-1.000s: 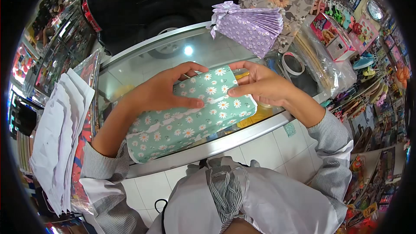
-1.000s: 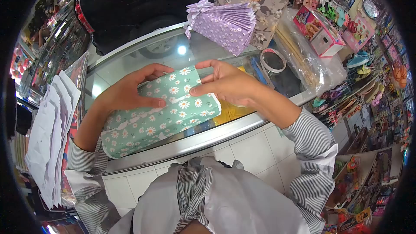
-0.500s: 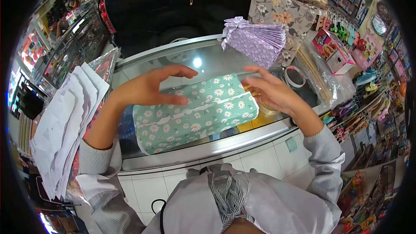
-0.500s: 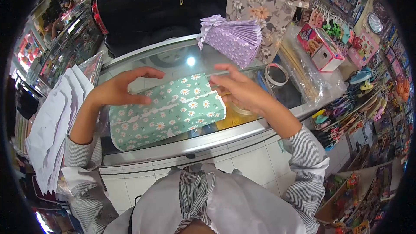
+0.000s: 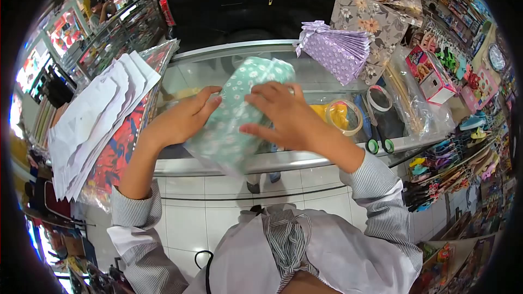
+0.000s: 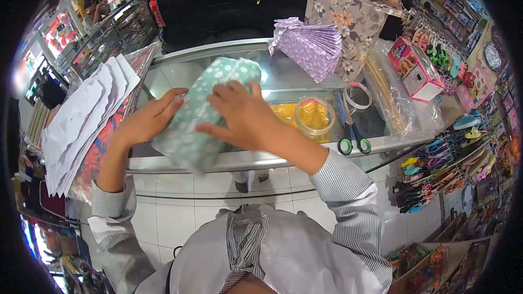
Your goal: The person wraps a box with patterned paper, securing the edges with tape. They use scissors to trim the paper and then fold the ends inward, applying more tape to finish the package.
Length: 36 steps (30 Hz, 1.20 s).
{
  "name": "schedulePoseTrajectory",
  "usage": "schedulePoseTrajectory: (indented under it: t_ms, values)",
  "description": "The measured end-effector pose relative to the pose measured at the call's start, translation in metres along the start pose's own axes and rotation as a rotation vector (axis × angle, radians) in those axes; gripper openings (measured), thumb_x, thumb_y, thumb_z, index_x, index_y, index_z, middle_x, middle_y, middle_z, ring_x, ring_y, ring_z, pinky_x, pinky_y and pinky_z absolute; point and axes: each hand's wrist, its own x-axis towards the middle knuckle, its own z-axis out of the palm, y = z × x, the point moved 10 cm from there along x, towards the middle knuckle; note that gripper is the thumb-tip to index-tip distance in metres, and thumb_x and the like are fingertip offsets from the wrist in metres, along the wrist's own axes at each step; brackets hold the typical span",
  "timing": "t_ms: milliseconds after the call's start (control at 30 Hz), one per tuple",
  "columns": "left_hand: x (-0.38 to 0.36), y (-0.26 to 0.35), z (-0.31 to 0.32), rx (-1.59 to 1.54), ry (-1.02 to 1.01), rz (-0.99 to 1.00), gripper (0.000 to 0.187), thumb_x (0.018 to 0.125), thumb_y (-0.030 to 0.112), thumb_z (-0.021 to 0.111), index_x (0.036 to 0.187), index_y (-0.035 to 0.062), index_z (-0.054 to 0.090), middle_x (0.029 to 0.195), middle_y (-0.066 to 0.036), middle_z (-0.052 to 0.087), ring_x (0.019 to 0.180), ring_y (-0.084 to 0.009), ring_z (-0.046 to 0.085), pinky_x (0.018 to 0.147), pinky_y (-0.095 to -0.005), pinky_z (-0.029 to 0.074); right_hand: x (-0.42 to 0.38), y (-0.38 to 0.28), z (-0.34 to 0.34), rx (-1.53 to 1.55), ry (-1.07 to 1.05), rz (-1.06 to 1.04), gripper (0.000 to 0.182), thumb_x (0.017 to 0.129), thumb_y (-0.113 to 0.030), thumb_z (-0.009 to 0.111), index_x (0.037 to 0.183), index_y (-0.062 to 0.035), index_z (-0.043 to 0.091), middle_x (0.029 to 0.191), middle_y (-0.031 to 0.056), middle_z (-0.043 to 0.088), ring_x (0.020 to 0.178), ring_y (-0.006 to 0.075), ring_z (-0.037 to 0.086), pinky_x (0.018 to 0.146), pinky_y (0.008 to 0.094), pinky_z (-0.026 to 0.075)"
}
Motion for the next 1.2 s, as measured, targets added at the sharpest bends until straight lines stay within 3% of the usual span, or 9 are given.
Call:
schedulePoseTrajectory:
  t_ms: [67, 167, 200, 300, 533, 633, 833, 1033, 1200]
  values:
    - [-0.014, -0.006, 0.017, -0.355, -0.007, -0.079, 0.05, 0.099, 0.036, 0.044, 0.14, 0.0114, 0.034, 0.086, -0.015, 0.06, 0.076, -0.0245, 0.06, 0.075, -0.0356, 0.049, 0.004, 0.012, -0.002, 0.075, -0.065, 0.028, 0.053, 0.091, -0.049, 0.052, 0.123, -0.0066, 0.055, 0.126, 0.0132, 0.052, 0.124, 0.0307, 0.045, 0.108, 0.0522, 0.022]
    - [-0.028, 0.01, 0.027, -0.087, 0.09, -0.065, 0.052, 0.097, 0.03, 0.052, 0.14, 0.008, 0.034, 0.103, -0.013, 0.055, 0.089, -0.0211, 0.057, 0.08, -0.0325, 0.047, -0.005, 0.023, -0.009, 0.271, -0.117, 0.04, 0.049, 0.091, -0.046, 0.054, 0.125, -0.0102, 0.055, 0.133, 0.0109, 0.051, 0.131, 0.0315, 0.04, 0.112, 0.048, 0.021]
    - [-0.037, 0.03, 0.021, 0.001, 0.282, 0.168, 0.049, 0.094, 0.021, 0.057, 0.137, 0.0061, 0.04, 0.116, -0.015, 0.049, 0.106, -0.0242, 0.052, 0.091, -0.0328, 0.042, -0.012, 0.024, -0.012, 0.362, -0.089, 0.027, 0.048, 0.091, -0.044, 0.056, 0.125, -0.0105, 0.055, 0.135, 0.0104, 0.05, 0.133, 0.0314, 0.038, 0.112, 0.0467, 0.022]
    - [-0.045, 0.039, 0.025, -0.081, 0.399, 0.424, 0.05, 0.091, 0.026, 0.062, 0.131, 0.0032, 0.046, 0.119, -0.016, 0.046, 0.112, -0.0275, 0.047, 0.096, -0.0344, 0.039, -0.028, 0.012, -0.009, 0.512, -0.037, 0.001, 0.044, 0.089, -0.034, 0.063, 0.126, -0.0109, 0.055, 0.139, 0.0096, 0.048, 0.138, 0.0312, 0.032, 0.112, 0.0439, 0.025]
    - [-0.047, 0.034, 0.055, -0.227, 0.649, 0.341, 0.043, 0.088, 0.016, 0.064, 0.126, 0.0031, 0.049, 0.136, -0.019, 0.034, 0.131, -0.0357, 0.034, 0.104, -0.0404, 0.034, -0.033, 0.022, 0.001, 0.658, -0.018, -0.025, 0.046, 0.081, -0.016, 0.073, 0.124, -0.0103, 0.056, 0.139, 0.0086, 0.049, 0.143, 0.0314, 0.021, 0.113, 0.0425, 0.024]
    - [-0.049, 0.034, 0.053, -0.352, 0.603, 0.335, 0.044, 0.084, 0.009, 0.068, 0.125, 0.0069, 0.054, 0.139, -0.018, 0.036, 0.134, -0.0332, 0.032, 0.106, -0.0411, 0.031, -0.033, 0.023, 0.005, 0.671, -0.057, -0.01, 0.044, 0.081, -0.011, 0.072, 0.122, -0.0104, 0.058, 0.139, 0.0082, 0.05, 0.143, 0.0314, 0.019, 0.113, 0.0425, 0.024]
    - [-0.044, 0.053, 0.045, -0.022, 0.511, 0.487, 0.041, 0.082, 0.005, 0.069, 0.121, 0.0094, 0.058, 0.148, -0.014, 0.034, 0.139, -0.0383, 0.026, 0.11, -0.0464, 0.027, -0.039, 0.014, 0.003, 0.551, -0.006, -0.033, 0.039, 0.087, -0.011, 0.064, 0.124, -0.0112, 0.053, 0.143, 0.0093, 0.045, 0.144, 0.0338, 0.014, 0.111, 0.046, 0.028]
    - [-0.046, 0.044, 0.059, -0.215, 0.566, 0.549, 0.044, 0.084, 0.0, 0.062, 0.126, 0.0092, 0.056, 0.151, -0.011, 0.033, 0.144, -0.039, 0.01, 0.114, -0.0486, 0.017, -0.046, 0.012, 0.01, 0.604, 0.047, -0.09, 0.044, 0.089, -0.006, 0.058, 0.131, -0.0107, 0.048, 0.153, 0.0099, 0.028, 0.144, 0.0338, 0.009, 0.112, 0.0459, 0.028]
    - [-0.046, 0.039, 0.058, -0.343, 0.594, 0.596, 0.047, 0.084, -0.003, 0.06, 0.129, 0.0086, 0.054, 0.15, -0.011, 0.034, 0.143, -0.0391, 0.011, 0.114, -0.0484, 0.016, -0.05, 0.008, 0.006, 0.544, 0.116, -0.019, 0.043, 0.09, 0.001, 0.053, 0.131, -0.0087, 0.048, 0.153, 0.0112, 0.026, 0.144, 0.0328, 0.011, 0.111, 0.044, 0.03]
